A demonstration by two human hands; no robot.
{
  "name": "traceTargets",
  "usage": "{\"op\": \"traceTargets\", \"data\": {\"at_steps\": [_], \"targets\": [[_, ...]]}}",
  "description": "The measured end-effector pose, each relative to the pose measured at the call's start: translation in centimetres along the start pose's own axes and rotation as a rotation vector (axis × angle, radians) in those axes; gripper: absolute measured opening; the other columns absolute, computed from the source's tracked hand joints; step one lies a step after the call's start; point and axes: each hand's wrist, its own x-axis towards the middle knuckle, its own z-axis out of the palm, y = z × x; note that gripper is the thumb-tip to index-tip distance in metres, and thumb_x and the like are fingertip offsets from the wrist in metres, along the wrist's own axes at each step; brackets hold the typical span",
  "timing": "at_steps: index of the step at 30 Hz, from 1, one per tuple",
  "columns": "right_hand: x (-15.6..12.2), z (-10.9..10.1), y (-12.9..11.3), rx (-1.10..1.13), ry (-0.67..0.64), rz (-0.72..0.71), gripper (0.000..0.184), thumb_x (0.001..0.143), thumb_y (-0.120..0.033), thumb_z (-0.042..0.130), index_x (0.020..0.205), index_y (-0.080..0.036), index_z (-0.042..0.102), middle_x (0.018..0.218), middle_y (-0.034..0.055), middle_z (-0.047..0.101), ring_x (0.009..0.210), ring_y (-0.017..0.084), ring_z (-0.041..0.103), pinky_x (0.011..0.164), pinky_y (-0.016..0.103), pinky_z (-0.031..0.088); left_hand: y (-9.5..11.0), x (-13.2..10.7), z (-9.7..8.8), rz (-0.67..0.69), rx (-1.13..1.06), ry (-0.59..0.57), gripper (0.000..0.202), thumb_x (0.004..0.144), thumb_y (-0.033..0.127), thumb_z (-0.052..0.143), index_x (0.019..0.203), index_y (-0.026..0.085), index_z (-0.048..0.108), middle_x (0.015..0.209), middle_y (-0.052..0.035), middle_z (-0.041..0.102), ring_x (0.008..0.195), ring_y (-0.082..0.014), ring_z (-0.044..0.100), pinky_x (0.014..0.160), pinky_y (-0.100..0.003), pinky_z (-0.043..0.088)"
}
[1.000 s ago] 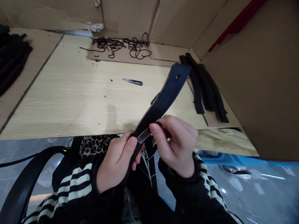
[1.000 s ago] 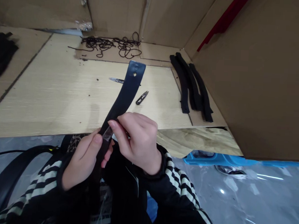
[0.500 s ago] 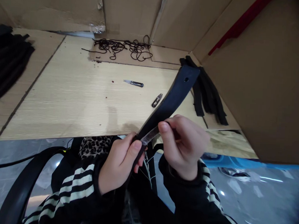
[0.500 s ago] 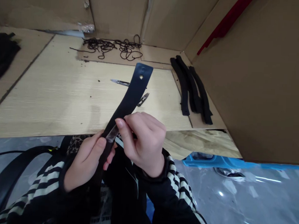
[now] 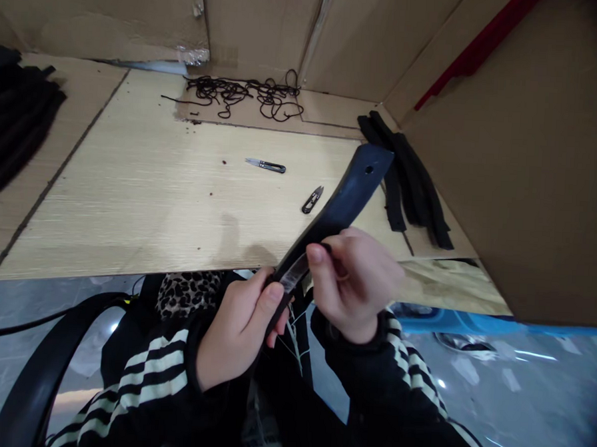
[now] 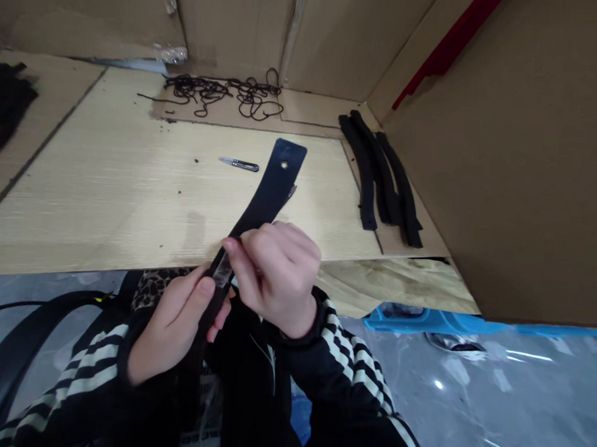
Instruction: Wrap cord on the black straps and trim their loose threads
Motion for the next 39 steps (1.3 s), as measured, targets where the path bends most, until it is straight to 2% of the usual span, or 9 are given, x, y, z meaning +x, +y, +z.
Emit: {"op": "traceTargets", "data": {"at_steps": [15, 17, 21, 23, 26, 28, 31, 36, 39], "targets": [[-0.9, 0.7, -0.8, 0.054, -0.039, 0.077, 0.016, 0.086, -0.015, 0.058, 0.073, -0.019, 0.049, 0.056, -0.004, 0.045, 0.049, 0.009, 0.039, 0.045, 0.026, 0.03, -0.3, 0.1, 0.1, -0.004, -0.021, 0.041, 0.038, 0.097, 0.045, 0.036, 0.077, 0.017, 0.052, 0.057, 0.0038, 0.055, 0.044, -0.0059, 0.049, 0.047, -0.019, 0.039], [0.1, 0.2, -0.3, 0.008, 0.081, 0.131, 0.017, 0.088, -0.015, 0.057, 0.072, -0.019, 0.052, 0.057, -0.0033, 0.047, 0.049, 0.009, 0.041, 0.044, 0.026, 0.03, -0.4, 0.1, 0.2, -0.013, -0.057, 0.038, 0.039, 0.097, 0.047, 0.036, 0.078, 0.017, 0.053, 0.056, 0.0039, 0.055, 0.042, -0.0055, 0.048, 0.044, -0.018, 0.037], [2.4, -1.9, 2.1, 0.051, 0.672, 0.206, 0.031, 0.089, -0.007, 0.05, 0.06, -0.019, 0.048, 0.053, -0.0045, 0.034, 0.042, 0.005, 0.034, 0.043, 0.023, 0.025, -0.6, 0.2, 0.0, -0.083, -0.131, 0.075, 0.041, 0.094, 0.051, 0.04, 0.08, 0.016, 0.057, 0.054, 0.0038, 0.054, 0.04, -0.0057, 0.047, 0.04, -0.018, 0.033], [2.6, -3.1, 3.4, 0.202, 0.723, 0.242, 0.032, 0.09, -0.008, 0.046, 0.061, -0.019, 0.051, 0.057, -0.0037, 0.036, 0.043, 0.005, 0.041, 0.044, 0.021, 0.031, -0.7, 0.3, -0.3, -0.102, -0.202, 0.069, 0.046, 0.092, 0.057, 0.041, 0.08, 0.016, 0.058, 0.053, 0.0035, 0.054, 0.039, -0.0065, 0.046, 0.039, -0.018, 0.033], [1.4, -4.0, 4.8, 0.389, 0.575, 0.399, 0.019, 0.089, -0.015, 0.05, 0.073, -0.019, 0.061, 0.071, -0.0003, 0.057, 0.06, 0.012, 0.064, 0.053, 0.025, 0.049, -0.8, 0.5, -0.9, -0.117, -0.356, -0.027, 0.063, 0.087, 0.071, 0.031, 0.082, 0.016, 0.061, 0.051, 0.0019, 0.055, 0.037, -0.0075, 0.045, 0.038, -0.019, 0.032], [-0.1, -4.0, 5.4, 0.431, 0.491, 0.528, 0.014, 0.089, -0.023, 0.054, 0.08, -0.019, 0.064, 0.08, 0.0025, 0.065, 0.071, 0.017, 0.069, 0.058, 0.029, 0.055, -0.9, 0.7, -1.2, -0.119, -0.422, -0.06, 0.069, 0.085, 0.073, 0.025, 0.084, 0.016, 0.062, 0.051, 0.0005, 0.057, 0.037, -0.0079, 0.045, 0.039, -0.02, 0.033], [-2.1, -3.6, 6.5, 0.269, 0.399, 0.632, 0.015, 0.09, -0.03, 0.057, 0.086, -0.02, 0.068, 0.082, 0.0037, 0.07, 0.076, 0.018, 0.071, 0.065, 0.031, 0.056, -1.0, 0.8, -1.5, -0.097, -0.467, -0.056, 0.062, 0.089, 0.066, 0.03, 0.089, 0.015, 0.064, 0.053, -0.0007, 0.059, 0.038, -0.0082, 0.046, 0.041, -0.02, 0.034], [-4.3, -2.2, 8.8, -0.396, -0.133, 0.35, 0.021, 0.091, -0.028, 0.057, 0.094, -0.017, 0.074, 0.089, 0.009, 0.075, 0.08, 0.023, 0.069, 0.072, 0.035, 0.052, -0.9, 0.7, -1.8, -0.051, -0.491, -0.069, 0.034, 0.089, 0.046, 0.053, 0.1, 0.015, 0.064, 0.059, 0.0, 0.062, 0.042, -0.0077, 0.049, 0.043, -0.019, 0.035], [-5.4, -1.2, 9.7, -0.523, -0.303, 0.285, 0.025, 0.093, -0.027, 0.053, 0.098, -0.016, 0.074, 0.09, 0.0099, 0.075, 0.082, 0.023, 0.067, 0.073, 0.036, 0.049, -0.7, 0.7, -1.7, -0.067, -0.472, -0.056, 0.026, 0.089, 0.039, 0.057, 0.097, 0.015, 0.064, 0.06, 0.0006, 0.062, 0.043, -0.0066, 0.05, 0.044, -0.018, 0.035]]}}
